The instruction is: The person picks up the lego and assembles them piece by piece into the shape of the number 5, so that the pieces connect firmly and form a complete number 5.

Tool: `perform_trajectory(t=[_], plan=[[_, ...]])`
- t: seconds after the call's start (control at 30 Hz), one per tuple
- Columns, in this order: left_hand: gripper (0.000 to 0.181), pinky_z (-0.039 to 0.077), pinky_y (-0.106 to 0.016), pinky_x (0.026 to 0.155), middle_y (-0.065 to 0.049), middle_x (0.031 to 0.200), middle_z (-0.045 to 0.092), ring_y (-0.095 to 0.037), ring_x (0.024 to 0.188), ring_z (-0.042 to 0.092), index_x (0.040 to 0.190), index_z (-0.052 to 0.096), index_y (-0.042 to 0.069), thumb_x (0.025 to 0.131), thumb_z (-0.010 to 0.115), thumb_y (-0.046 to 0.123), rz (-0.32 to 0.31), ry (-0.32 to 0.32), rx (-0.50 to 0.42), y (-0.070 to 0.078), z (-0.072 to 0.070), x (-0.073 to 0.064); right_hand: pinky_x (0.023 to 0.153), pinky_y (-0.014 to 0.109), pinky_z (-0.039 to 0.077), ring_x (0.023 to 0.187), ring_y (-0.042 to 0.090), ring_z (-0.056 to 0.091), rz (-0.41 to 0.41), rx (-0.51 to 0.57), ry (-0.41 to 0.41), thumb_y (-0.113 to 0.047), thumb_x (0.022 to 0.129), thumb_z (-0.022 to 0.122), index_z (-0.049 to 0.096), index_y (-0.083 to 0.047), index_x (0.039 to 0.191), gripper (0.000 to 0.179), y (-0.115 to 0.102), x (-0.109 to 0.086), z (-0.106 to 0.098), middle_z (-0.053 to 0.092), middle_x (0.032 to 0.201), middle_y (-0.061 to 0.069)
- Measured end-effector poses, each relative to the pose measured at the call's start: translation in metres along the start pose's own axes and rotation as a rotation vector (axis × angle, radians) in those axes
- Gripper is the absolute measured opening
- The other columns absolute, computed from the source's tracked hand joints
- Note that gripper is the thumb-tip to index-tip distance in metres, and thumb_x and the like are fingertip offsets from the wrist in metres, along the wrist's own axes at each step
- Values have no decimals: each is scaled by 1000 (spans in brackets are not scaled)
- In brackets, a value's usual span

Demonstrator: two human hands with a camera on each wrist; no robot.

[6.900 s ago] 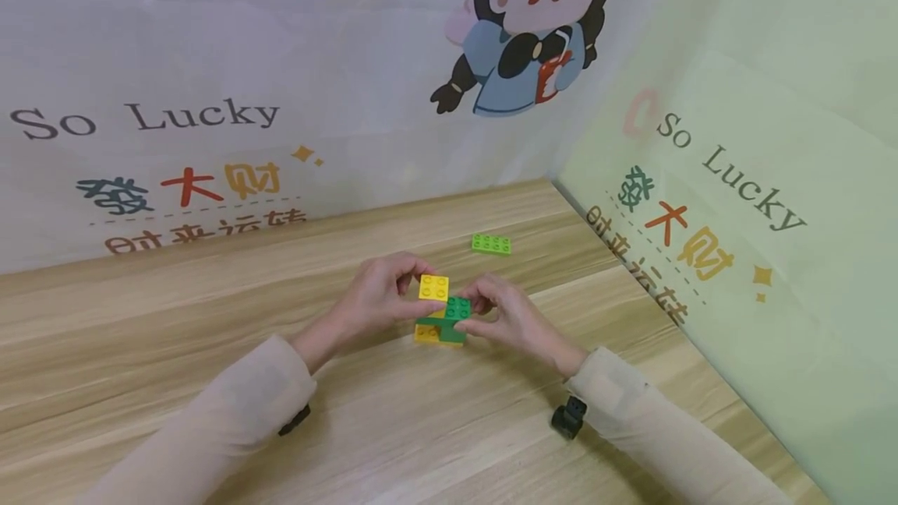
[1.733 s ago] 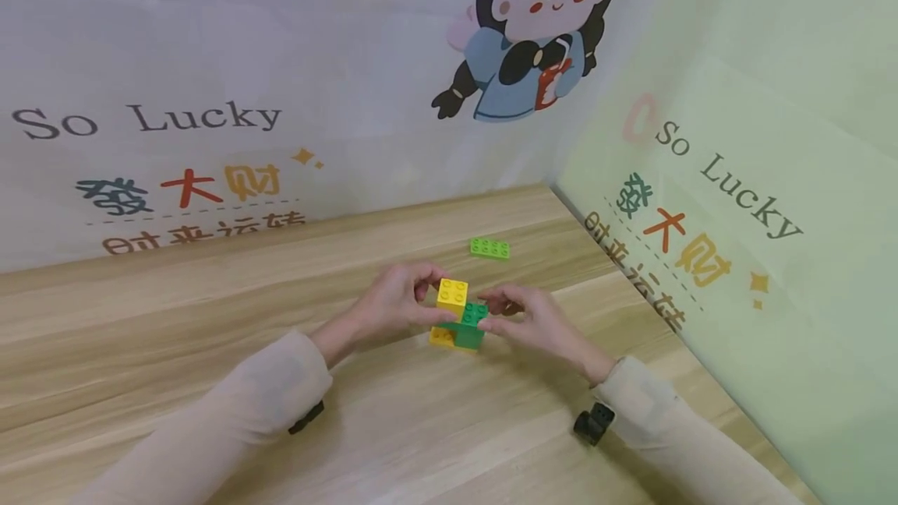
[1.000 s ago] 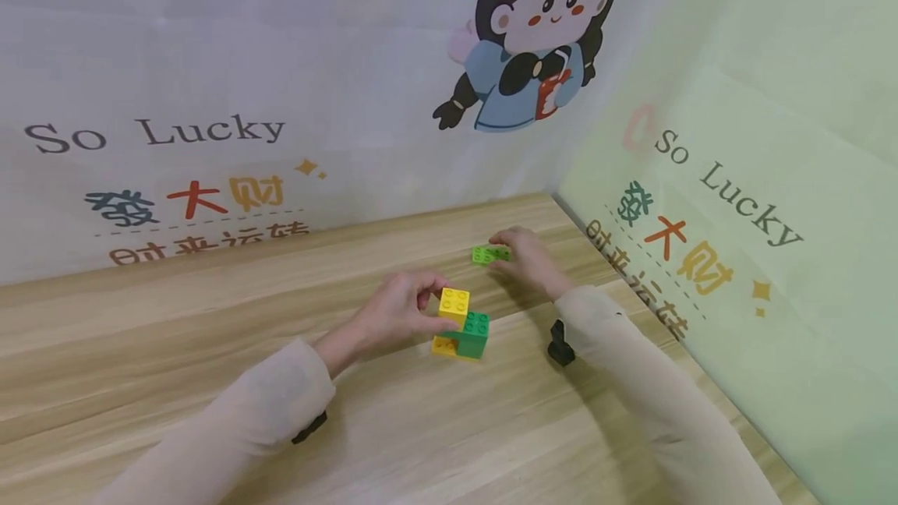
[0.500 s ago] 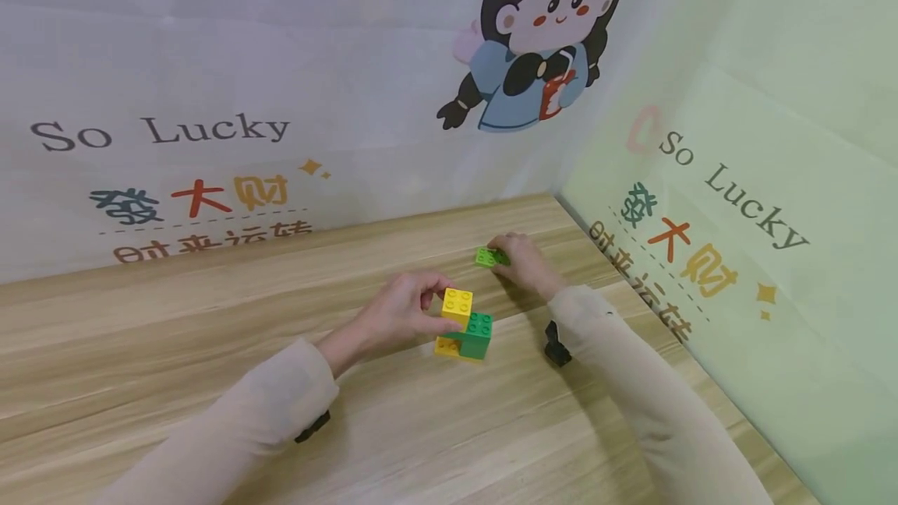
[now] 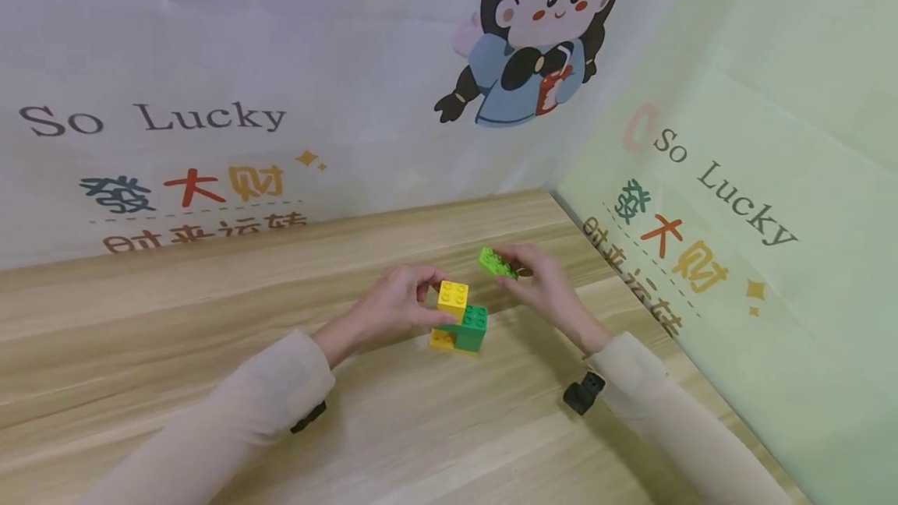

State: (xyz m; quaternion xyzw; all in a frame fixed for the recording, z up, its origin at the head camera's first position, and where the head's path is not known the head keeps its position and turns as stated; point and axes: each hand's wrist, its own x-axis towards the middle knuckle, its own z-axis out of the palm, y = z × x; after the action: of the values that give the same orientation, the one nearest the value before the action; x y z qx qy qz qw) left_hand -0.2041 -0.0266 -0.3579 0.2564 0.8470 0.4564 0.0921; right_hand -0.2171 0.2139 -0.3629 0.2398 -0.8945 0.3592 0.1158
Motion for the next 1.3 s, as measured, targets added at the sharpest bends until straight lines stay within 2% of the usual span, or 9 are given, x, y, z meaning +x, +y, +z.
perform_trajectory(t=[0.17, 0.47, 0.63, 0.9, 1.3], plan=[[35, 33, -21, 54, -3, 80, 57, -16, 65, 43, 103, 67, 11, 73, 81, 20, 15, 0, 2, -1, -2, 2, 78, 36, 54, 90, 26, 62, -26, 41, 46, 2, 79, 71, 61, 5, 115, 37, -20, -14, -3, 66, 106, 18], [33, 31, -21, 54, -2, 82, 57, -16, 65, 42, 103, 67, 12, 74, 80, 21, 35, -16, -5, -1, -3, 2, 81, 34, 53, 95, 25, 64, -154, 53, 83, 1, 76, 74, 67, 0, 109, 33, -40, -29, 0, 68, 106, 14], [32, 31, -21, 54, 1, 83, 58, -15, 65, 41, 102, 67, 13, 75, 80, 22, 63, -13, 11, -2, -3, 2, 84, 33, 52, 97, 25, 63, -204, 40, 83, 0, 75, 75, 69, -3, 105, 30, -46, -32, 2, 68, 104, 12], [33, 31, -21, 55, 1, 86, 61, -15, 66, 41, 102, 67, 11, 74, 81, 22, 78, -16, 14, -2, -3, 2, 74, 27, 54, 91, 24, 64, -272, 23, 80, 3, 75, 74, 71, -3, 100, 26, -50, -34, 5, 66, 101, 11], [32, 31, -21, 53, 1, 83, 60, -15, 64, 41, 101, 68, 10, 73, 81, 20, 104, -12, 6, -2, -4, 2, 73, 27, 54, 92, 23, 62, -306, -53, 34, -1, 78, 73, 71, -4, 102, 25, -57, -28, 5, 65, 104, 12]])
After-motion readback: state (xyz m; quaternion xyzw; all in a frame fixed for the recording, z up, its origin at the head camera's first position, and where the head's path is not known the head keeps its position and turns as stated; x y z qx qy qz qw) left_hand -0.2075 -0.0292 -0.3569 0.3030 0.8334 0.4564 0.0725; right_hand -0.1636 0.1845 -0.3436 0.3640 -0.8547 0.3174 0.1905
